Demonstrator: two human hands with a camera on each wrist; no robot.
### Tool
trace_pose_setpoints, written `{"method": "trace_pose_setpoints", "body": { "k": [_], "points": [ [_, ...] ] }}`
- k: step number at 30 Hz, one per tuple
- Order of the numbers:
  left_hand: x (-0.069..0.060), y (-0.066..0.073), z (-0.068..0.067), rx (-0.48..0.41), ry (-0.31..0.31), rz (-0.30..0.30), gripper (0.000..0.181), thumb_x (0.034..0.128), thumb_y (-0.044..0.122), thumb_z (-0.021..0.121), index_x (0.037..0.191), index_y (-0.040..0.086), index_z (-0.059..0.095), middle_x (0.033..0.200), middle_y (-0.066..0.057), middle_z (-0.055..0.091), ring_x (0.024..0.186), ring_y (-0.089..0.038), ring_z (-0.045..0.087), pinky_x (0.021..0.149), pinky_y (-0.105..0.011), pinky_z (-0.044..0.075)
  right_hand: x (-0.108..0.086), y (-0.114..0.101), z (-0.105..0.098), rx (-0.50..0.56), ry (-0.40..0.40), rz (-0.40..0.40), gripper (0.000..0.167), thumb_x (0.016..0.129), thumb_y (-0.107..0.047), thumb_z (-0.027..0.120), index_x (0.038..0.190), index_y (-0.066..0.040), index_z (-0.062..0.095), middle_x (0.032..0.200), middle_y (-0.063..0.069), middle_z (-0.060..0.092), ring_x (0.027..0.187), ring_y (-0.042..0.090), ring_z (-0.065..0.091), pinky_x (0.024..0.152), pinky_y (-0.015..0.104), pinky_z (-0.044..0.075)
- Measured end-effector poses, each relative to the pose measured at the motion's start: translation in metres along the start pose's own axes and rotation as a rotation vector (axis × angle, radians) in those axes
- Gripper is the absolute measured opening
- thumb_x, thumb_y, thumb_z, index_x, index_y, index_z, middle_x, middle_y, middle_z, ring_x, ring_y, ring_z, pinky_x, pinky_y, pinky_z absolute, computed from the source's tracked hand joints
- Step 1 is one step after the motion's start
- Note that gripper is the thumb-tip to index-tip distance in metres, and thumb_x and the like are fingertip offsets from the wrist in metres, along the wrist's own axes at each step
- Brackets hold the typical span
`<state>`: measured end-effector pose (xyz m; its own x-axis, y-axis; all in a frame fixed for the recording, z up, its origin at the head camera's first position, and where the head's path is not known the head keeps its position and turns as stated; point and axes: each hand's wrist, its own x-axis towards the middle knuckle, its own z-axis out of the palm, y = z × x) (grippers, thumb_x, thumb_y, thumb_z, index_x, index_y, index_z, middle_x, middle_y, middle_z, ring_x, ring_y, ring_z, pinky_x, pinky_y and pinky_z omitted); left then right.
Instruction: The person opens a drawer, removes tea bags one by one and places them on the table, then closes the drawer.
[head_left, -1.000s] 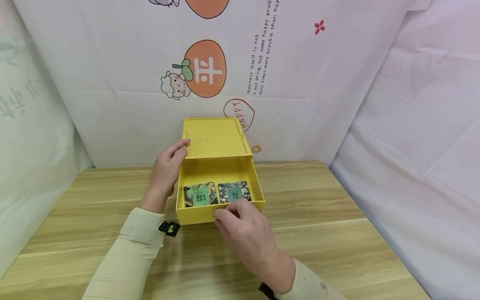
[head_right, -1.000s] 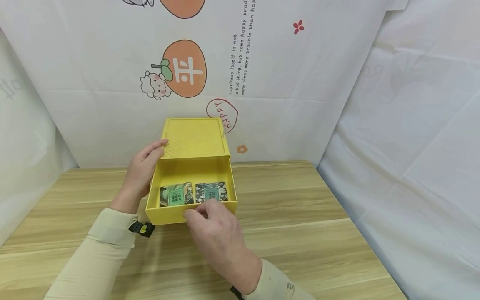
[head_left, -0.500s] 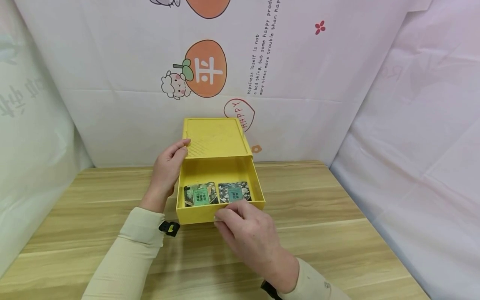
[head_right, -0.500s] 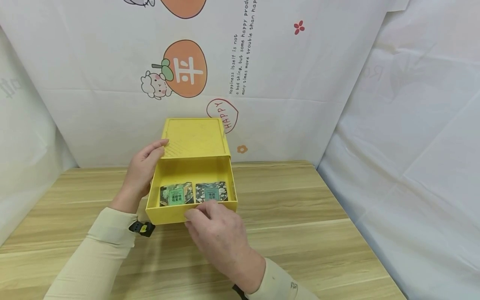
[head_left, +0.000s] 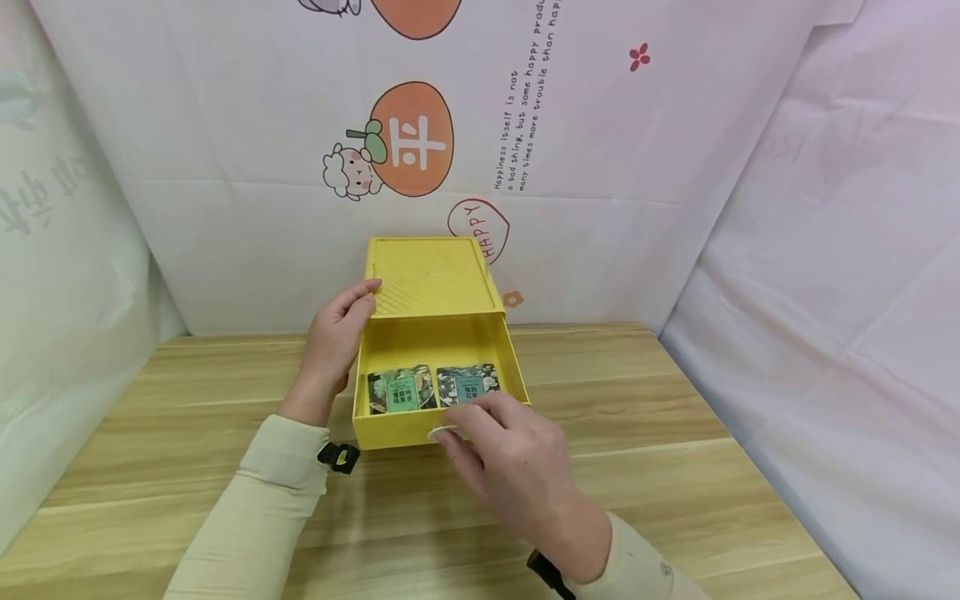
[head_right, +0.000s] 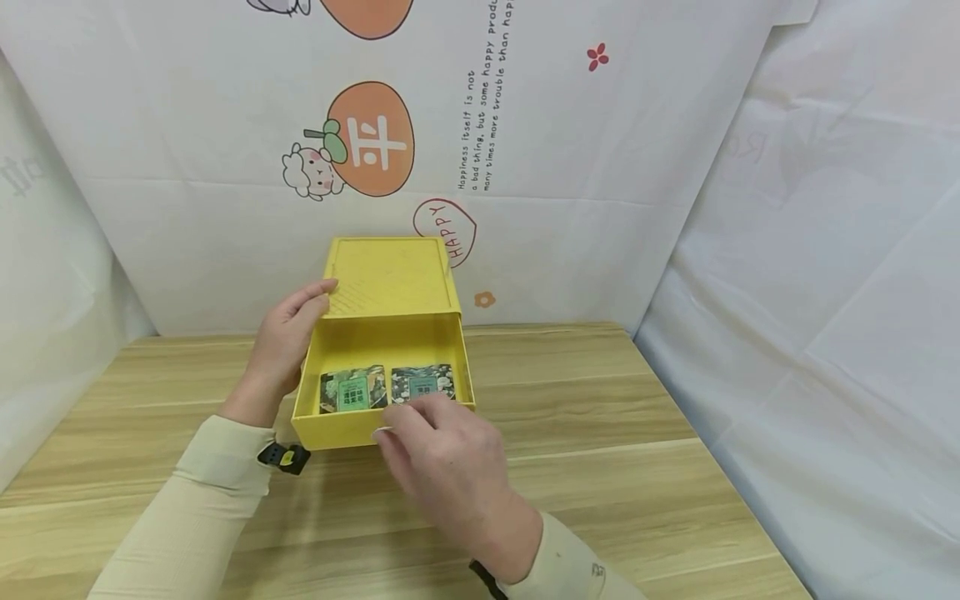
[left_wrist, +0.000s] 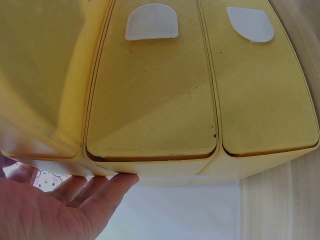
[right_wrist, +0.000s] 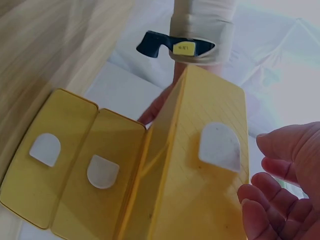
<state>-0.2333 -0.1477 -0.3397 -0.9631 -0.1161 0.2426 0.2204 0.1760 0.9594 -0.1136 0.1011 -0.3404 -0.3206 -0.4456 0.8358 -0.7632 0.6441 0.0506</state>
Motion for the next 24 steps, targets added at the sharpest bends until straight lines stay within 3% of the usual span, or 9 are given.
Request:
{"method": "trace_pose_setpoints", "body": {
  "k": [9,15,24],
  "points": [
    [0.001,-0.002,0.000,0.014,0.001,-0.006,0.047,0.1084,0.039,0.049,0.150,0.021,0.059,0.159,0.002,0.050,0.142,-0.018,0.045,0.104,-0.039,0.035,0.012,0.008,-0.012,-0.016,0.012,0.042,0.018,0.090,-0.026,0.082,0.101,-0.014,0.075,0.088,0.004,0.070,0.067,0.016,0.065,0.056,0.028,0.055],
    [0.002,-0.002,0.000,0.013,0.000,-0.004,0.047,0.1084,0.039,0.049,0.151,0.020,0.059,0.160,0.001,0.049,0.146,-0.018,0.043,0.110,-0.041,0.035,0.029,0.019,-0.017,0.009,0.017,0.074,0.025,0.091,-0.027,0.081,0.107,-0.009,0.076,0.092,0.007,0.073,0.078,0.022,0.066,0.063,0.034,0.056],
    [0.001,-0.001,0.000,0.025,-0.010,-0.002,0.047,0.1086,0.040,0.048,0.151,0.021,0.058,0.160,0.003,0.049,0.139,-0.019,0.045,0.101,-0.040,0.034,0.048,0.042,-0.015,-0.002,-0.057,0.132,0.038,0.089,-0.028,0.084,0.119,-0.006,0.074,0.100,0.008,0.076,0.085,0.026,0.068,0.068,0.037,0.057]
  ]
}}
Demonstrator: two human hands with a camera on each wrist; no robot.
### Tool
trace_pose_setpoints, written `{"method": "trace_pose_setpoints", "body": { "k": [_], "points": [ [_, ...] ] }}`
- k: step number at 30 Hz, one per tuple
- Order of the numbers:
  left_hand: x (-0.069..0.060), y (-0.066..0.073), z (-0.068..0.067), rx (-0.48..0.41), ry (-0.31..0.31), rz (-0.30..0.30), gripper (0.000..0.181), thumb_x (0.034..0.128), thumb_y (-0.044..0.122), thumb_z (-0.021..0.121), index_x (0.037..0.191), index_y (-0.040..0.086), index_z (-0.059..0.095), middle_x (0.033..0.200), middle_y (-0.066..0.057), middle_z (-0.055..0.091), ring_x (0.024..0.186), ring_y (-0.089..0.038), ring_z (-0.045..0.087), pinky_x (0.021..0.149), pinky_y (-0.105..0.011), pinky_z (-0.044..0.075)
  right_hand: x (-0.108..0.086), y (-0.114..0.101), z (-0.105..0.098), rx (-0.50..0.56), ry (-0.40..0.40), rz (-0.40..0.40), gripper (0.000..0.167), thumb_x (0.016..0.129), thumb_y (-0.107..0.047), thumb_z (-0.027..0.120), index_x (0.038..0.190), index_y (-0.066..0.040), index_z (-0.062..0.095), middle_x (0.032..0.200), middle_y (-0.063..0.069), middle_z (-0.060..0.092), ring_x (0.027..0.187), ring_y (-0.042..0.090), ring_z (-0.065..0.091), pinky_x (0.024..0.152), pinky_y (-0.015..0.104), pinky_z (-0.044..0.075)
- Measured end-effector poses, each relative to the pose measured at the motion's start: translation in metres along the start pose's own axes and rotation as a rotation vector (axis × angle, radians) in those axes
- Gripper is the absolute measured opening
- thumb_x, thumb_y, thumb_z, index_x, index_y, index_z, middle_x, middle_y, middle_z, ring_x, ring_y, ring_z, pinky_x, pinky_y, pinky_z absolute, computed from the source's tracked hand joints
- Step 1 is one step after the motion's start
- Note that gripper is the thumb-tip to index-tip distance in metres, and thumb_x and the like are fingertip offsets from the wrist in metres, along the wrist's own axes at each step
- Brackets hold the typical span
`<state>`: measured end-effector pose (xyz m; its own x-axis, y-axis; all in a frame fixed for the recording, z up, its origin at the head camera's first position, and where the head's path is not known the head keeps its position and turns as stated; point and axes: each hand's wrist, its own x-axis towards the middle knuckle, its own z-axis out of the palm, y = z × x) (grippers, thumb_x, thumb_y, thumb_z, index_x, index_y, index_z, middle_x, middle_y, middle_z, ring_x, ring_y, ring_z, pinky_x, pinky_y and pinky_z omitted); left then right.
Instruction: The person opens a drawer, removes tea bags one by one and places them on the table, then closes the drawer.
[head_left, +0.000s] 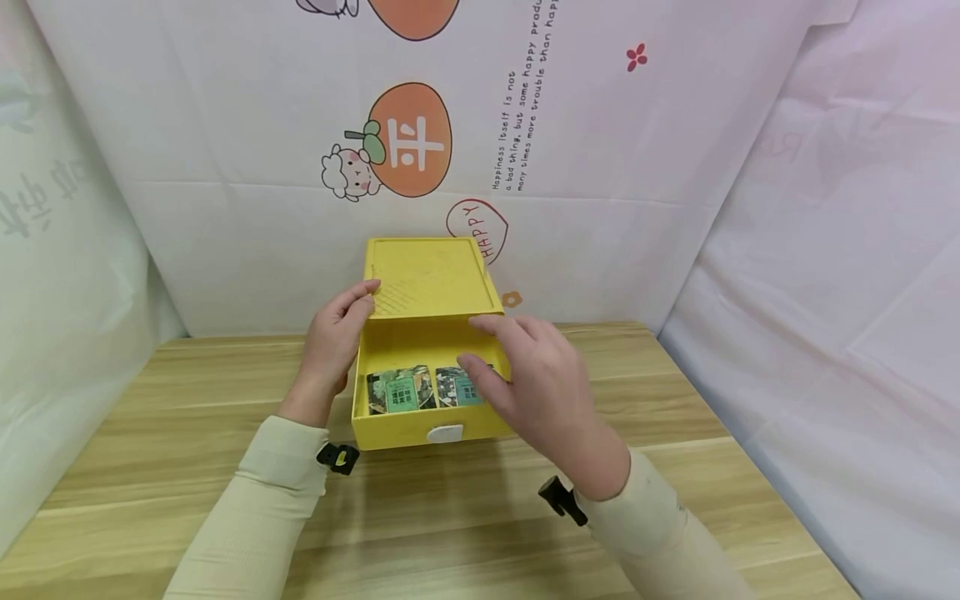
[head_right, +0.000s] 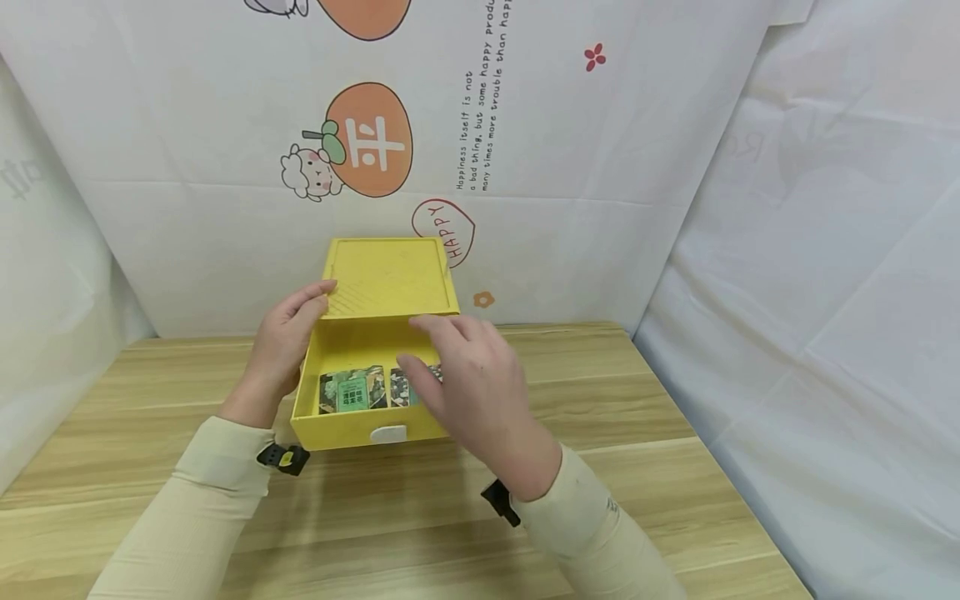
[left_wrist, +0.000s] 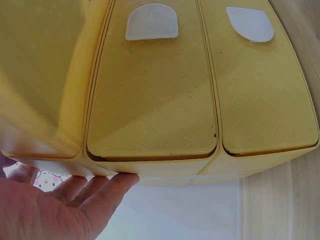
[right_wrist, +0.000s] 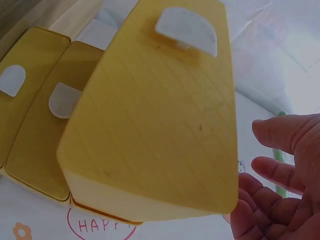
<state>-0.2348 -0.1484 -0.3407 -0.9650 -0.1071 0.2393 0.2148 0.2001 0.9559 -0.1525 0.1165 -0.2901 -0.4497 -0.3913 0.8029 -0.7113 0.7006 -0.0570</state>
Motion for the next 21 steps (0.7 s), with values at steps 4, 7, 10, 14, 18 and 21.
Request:
{"method": "trace_pose_setpoints", "body": {
  "k": [4,7,10,14,18,21],
  "points": [
    [0.000,0.000,0.000,-0.003,0.000,0.000,0.047,0.1086,0.039,0.048,0.151,0.021,0.058,0.160,0.003,0.049,0.139,-0.019,0.045,0.100,-0.040,0.034,0.005,0.006,0.001,-0.010,-0.055,0.020,0.045,0.087,-0.031,0.086,0.122,-0.006,0.072,0.108,0.008,0.077,0.087,0.025,0.069,0.070,0.037,0.058],
    [0.000,0.000,0.000,-0.010,0.005,-0.001,0.047,0.1082,0.038,0.049,0.150,0.021,0.059,0.160,0.003,0.049,0.141,-0.018,0.045,0.103,-0.040,0.035,0.009,0.009,0.002,-0.015,-0.103,0.044,0.047,0.088,-0.032,0.086,0.125,-0.008,0.072,0.114,0.007,0.076,0.090,0.024,0.070,0.073,0.037,0.058],
    [0.001,0.000,0.000,-0.016,0.007,-0.002,0.047,0.1078,0.038,0.050,0.150,0.020,0.059,0.160,0.002,0.049,0.147,-0.018,0.042,0.111,-0.041,0.036,0.013,0.012,0.003,-0.014,-0.156,0.065,0.048,0.088,-0.032,0.085,0.128,-0.008,0.071,0.119,0.006,0.076,0.093,0.024,0.070,0.077,0.039,0.058],
    [0.001,-0.001,0.000,-0.011,0.001,0.003,0.047,0.1080,0.037,0.049,0.151,0.020,0.059,0.160,0.001,0.049,0.149,-0.018,0.040,0.113,-0.042,0.036,0.019,0.016,0.005,-0.024,-0.252,0.095,0.052,0.088,-0.035,0.085,0.131,-0.010,0.070,0.123,0.004,0.075,0.091,0.022,0.069,0.078,0.038,0.058],
    [0.000,-0.001,0.000,-0.004,-0.004,0.004,0.047,0.1084,0.038,0.049,0.151,0.021,0.058,0.160,0.002,0.049,0.147,-0.017,0.042,0.105,-0.040,0.035,0.026,0.020,0.008,-0.041,-0.382,0.133,0.056,0.090,-0.039,0.084,0.135,-0.011,0.068,0.121,0.004,0.075,0.086,0.020,0.066,0.075,0.037,0.057],
    [0.000,-0.001,0.000,-0.003,-0.003,0.005,0.047,0.1085,0.038,0.048,0.151,0.021,0.058,0.160,0.003,0.049,0.143,-0.018,0.044,0.102,-0.040,0.035,0.029,0.023,0.010,-0.042,-0.474,0.168,0.058,0.090,-0.042,0.082,0.137,-0.011,0.066,0.119,0.006,0.075,0.087,0.021,0.066,0.075,0.038,0.057]
  ]
}}
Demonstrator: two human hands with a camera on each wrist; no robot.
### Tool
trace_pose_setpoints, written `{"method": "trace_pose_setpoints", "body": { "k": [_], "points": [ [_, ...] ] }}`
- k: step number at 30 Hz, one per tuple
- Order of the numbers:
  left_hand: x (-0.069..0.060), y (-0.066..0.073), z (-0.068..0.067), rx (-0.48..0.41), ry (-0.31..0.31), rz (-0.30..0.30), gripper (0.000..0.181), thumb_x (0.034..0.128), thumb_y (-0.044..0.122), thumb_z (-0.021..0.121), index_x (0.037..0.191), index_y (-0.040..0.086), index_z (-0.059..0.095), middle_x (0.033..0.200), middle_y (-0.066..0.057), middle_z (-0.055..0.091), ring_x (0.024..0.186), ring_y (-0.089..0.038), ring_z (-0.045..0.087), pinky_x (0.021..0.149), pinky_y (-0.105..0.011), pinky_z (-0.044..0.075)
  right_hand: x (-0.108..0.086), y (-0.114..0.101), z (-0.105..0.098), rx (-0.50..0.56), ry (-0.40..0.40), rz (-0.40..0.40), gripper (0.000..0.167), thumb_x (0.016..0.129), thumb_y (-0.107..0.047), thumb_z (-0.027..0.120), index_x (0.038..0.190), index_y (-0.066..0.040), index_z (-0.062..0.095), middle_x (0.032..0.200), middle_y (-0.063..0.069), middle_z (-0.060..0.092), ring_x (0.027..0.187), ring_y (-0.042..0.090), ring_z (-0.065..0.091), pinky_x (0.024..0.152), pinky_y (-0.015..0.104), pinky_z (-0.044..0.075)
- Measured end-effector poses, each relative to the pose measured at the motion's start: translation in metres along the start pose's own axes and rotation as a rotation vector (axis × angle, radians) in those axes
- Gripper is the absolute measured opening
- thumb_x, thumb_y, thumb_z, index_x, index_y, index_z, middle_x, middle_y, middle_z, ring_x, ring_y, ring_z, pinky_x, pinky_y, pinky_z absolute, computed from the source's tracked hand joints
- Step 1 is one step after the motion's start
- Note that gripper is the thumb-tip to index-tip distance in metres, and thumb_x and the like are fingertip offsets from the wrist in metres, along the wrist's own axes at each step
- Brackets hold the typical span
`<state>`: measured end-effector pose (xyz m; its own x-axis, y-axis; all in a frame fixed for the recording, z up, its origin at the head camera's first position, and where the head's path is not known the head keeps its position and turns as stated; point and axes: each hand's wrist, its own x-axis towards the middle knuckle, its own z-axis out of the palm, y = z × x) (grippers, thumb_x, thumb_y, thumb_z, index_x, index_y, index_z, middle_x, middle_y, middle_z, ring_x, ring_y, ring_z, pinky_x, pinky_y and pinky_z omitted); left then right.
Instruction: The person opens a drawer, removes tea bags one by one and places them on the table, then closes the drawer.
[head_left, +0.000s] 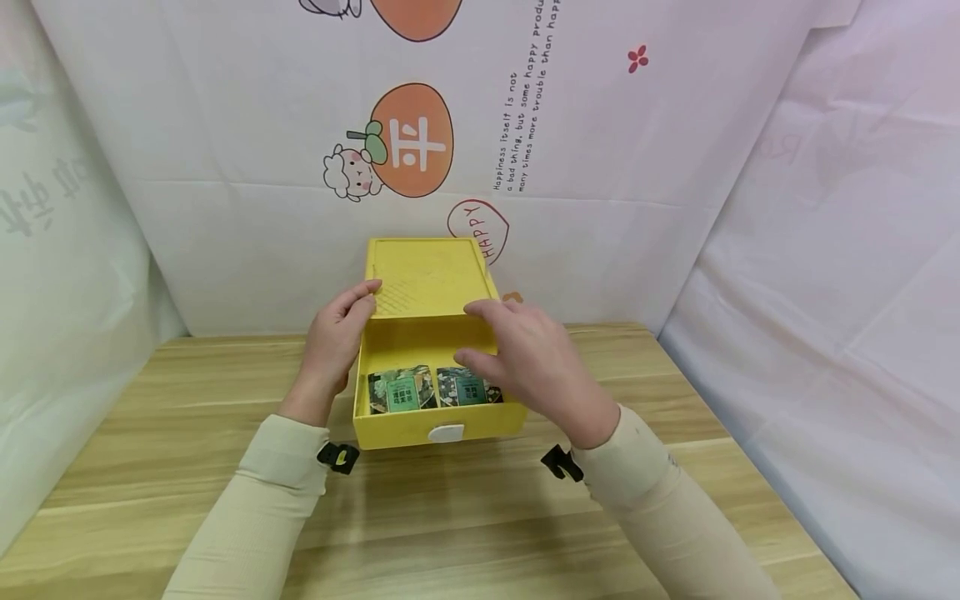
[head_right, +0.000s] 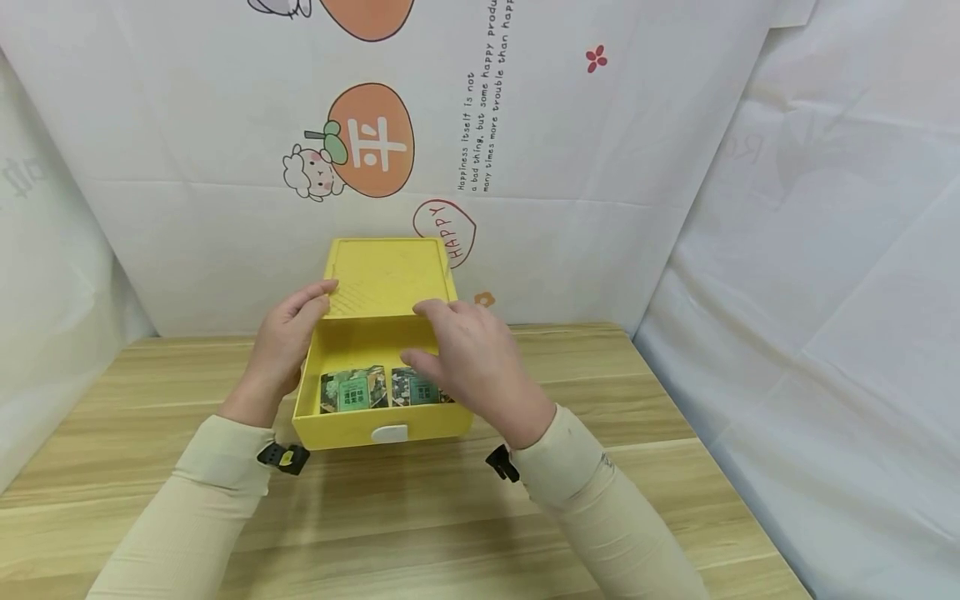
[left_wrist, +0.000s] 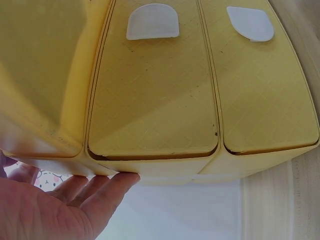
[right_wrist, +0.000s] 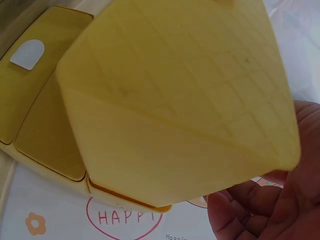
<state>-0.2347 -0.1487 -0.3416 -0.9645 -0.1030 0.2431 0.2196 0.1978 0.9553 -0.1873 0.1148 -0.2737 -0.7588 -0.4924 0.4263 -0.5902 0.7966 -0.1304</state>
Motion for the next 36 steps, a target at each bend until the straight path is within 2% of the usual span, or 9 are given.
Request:
{"method": "trace_pose_setpoints", "body": {
  "k": [3,10,14,19,26,29,36],
  "points": [
    [0.000,0.000,0.000,0.005,-0.003,0.000,0.048,0.1087,0.038,0.048,0.152,0.021,0.058,0.160,0.003,0.049,0.142,-0.018,0.044,0.101,-0.040,0.035,0.004,0.001,0.001,0.000,-0.082,0.033,0.063,0.089,-0.045,0.082,0.139,-0.012,0.064,0.121,0.009,0.073,0.093,0.024,0.067,0.081,0.042,0.058],
    [0.001,0.000,0.000,0.010,-0.001,-0.009,0.048,0.1082,0.038,0.048,0.152,0.020,0.058,0.160,0.001,0.049,0.150,-0.018,0.039,0.116,-0.044,0.036,0.012,0.002,0.004,-0.017,-0.200,0.019,0.074,0.086,-0.048,0.084,0.144,-0.010,0.060,0.126,0.012,0.072,0.099,0.026,0.066,0.089,0.044,0.057],
    [0.002,0.000,-0.001,0.007,0.002,-0.005,0.048,0.1084,0.037,0.048,0.151,0.019,0.058,0.160,0.001,0.049,0.151,-0.019,0.039,0.118,-0.046,0.034,0.015,0.001,0.006,-0.054,-0.258,-0.001,0.077,0.086,-0.051,0.084,0.146,-0.010,0.058,0.122,0.010,0.073,0.095,0.023,0.065,0.084,0.041,0.056],
    [0.002,0.001,-0.002,0.005,0.000,0.004,0.048,0.1083,0.037,0.048,0.152,0.018,0.058,0.160,0.001,0.049,0.151,-0.019,0.038,0.120,-0.047,0.033,0.019,0.000,0.008,-0.108,-0.307,-0.037,0.075,0.083,-0.054,0.085,0.139,-0.009,0.063,0.102,0.004,0.073,0.079,0.020,0.058,0.068,0.036,0.048],
    [-0.001,0.000,-0.003,0.007,0.002,-0.010,0.047,0.1078,0.036,0.049,0.151,0.019,0.058,0.160,0.001,0.049,0.151,-0.019,0.038,0.121,-0.047,0.034,0.025,-0.002,0.013,-0.221,-0.414,-0.048,0.074,0.082,-0.065,0.081,0.132,-0.012,0.067,0.103,-0.002,0.075,0.081,0.019,0.061,0.072,0.036,0.051],
    [-0.001,-0.001,-0.002,0.001,0.003,-0.012,0.047,0.1078,0.036,0.049,0.151,0.019,0.059,0.160,0.001,0.049,0.151,-0.020,0.038,0.121,-0.048,0.034,0.027,-0.003,0.014,-0.249,-0.449,-0.066,0.074,0.081,-0.067,0.081,0.130,-0.014,0.068,0.094,-0.004,0.071,0.077,0.019,0.059,0.070,0.036,0.047],
    [0.001,0.001,0.000,0.002,0.006,-0.009,0.046,0.1078,0.037,0.050,0.150,0.021,0.059,0.161,0.002,0.048,0.151,-0.020,0.038,0.121,-0.047,0.035,0.030,-0.004,0.013,-0.331,-0.520,-0.102,0.076,0.080,-0.068,0.080,0.136,-0.019,0.065,0.097,-0.005,0.073,0.080,0.017,0.060,0.077,0.039,0.046]
  ]
}}
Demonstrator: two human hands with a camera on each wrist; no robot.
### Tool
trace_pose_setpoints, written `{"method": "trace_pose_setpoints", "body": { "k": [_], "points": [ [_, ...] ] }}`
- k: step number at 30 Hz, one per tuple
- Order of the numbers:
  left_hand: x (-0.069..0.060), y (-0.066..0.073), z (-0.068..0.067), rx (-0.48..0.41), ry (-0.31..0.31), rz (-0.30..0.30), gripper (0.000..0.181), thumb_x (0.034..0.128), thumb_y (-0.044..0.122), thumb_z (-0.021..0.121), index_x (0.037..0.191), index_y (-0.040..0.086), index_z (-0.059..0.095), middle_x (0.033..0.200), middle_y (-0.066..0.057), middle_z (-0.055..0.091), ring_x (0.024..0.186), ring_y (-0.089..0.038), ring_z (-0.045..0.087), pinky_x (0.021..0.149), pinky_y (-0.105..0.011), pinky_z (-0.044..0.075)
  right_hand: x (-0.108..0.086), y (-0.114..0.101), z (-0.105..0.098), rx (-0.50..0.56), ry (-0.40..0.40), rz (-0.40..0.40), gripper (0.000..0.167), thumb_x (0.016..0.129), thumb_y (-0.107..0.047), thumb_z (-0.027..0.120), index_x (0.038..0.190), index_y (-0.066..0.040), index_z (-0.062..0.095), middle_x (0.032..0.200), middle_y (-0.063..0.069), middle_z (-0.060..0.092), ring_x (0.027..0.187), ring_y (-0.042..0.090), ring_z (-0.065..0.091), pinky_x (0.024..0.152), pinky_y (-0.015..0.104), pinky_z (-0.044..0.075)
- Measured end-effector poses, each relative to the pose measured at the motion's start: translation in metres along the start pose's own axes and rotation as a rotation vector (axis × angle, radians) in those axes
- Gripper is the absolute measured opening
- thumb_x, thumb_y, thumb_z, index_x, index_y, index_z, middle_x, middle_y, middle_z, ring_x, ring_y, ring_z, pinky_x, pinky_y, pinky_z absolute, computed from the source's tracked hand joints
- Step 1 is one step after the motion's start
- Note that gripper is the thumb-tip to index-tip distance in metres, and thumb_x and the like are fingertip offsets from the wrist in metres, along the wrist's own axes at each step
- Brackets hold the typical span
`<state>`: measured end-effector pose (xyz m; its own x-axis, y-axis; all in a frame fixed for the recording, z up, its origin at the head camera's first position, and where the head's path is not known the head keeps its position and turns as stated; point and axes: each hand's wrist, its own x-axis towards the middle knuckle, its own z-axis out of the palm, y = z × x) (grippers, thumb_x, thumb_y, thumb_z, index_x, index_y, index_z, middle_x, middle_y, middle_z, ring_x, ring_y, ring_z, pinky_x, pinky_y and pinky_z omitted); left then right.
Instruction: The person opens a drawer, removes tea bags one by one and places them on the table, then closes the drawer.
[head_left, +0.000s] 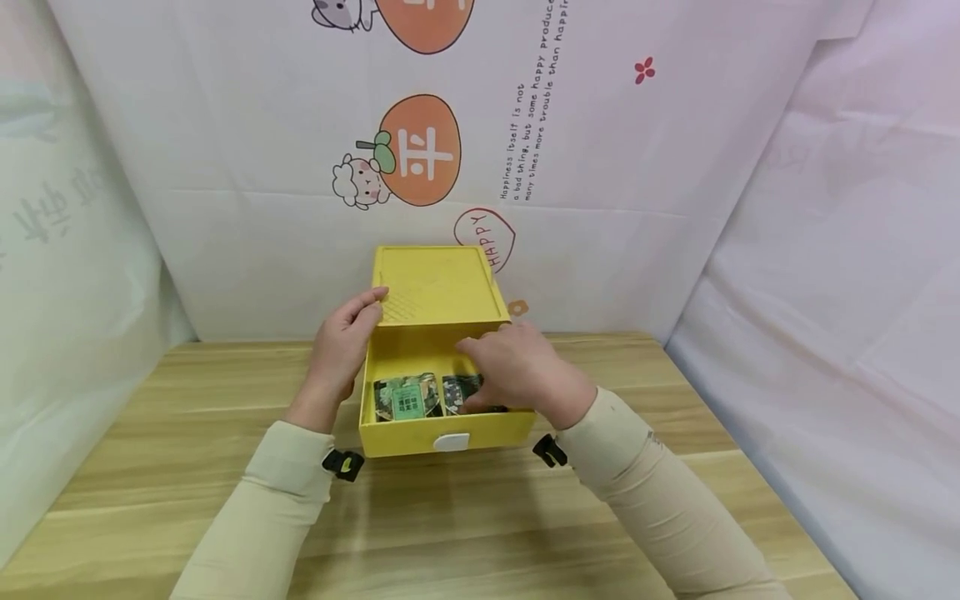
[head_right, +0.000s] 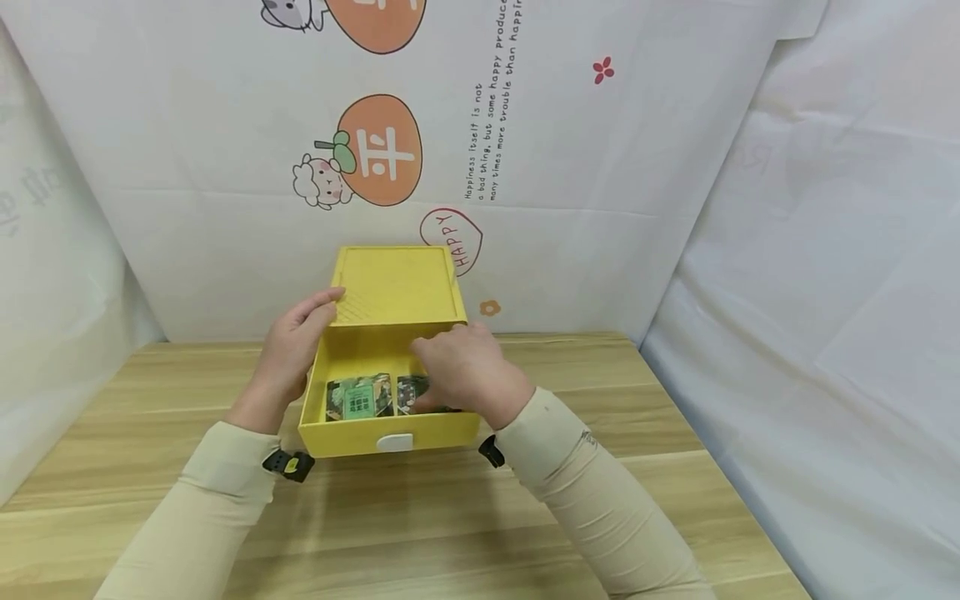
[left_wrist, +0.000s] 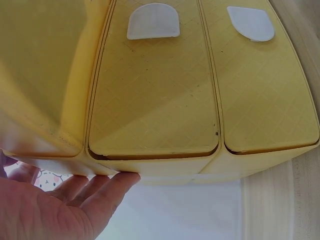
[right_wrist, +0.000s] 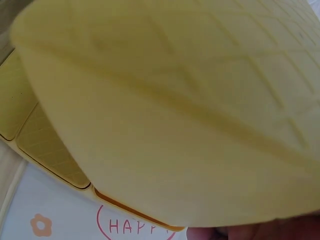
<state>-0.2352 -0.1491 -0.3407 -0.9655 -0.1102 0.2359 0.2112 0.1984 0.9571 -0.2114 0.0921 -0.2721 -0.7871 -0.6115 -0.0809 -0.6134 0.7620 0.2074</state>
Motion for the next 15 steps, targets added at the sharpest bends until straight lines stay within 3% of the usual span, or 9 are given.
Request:
{"method": "trace_pose_setpoints", "body": {
  "k": [11,15],
  "points": [
    [0.0001,-0.0013,-0.0001,-0.005,-0.018,-0.006,0.048,0.1083,0.038,0.048,0.152,0.021,0.057,0.162,0.001,0.046,0.152,-0.020,0.037,0.120,-0.047,0.034,0.0042,-0.0046,-0.0002,-0.072,-0.044,0.001,0.074,0.079,-0.070,0.079,0.135,-0.024,0.064,0.103,-0.007,0.078,0.080,0.014,0.064,0.089,0.041,0.048],
    [0.0003,-0.0013,0.0003,-0.005,-0.007,-0.010,0.047,0.1079,0.038,0.049,0.151,0.022,0.058,0.161,0.001,0.047,0.151,-0.019,0.038,0.119,-0.046,0.035,0.0048,-0.0056,0.0008,-0.091,-0.032,-0.003,0.071,0.078,-0.070,0.080,0.130,-0.023,0.066,0.098,-0.008,0.077,0.076,0.014,0.063,0.086,0.040,0.048]
  ]
}}
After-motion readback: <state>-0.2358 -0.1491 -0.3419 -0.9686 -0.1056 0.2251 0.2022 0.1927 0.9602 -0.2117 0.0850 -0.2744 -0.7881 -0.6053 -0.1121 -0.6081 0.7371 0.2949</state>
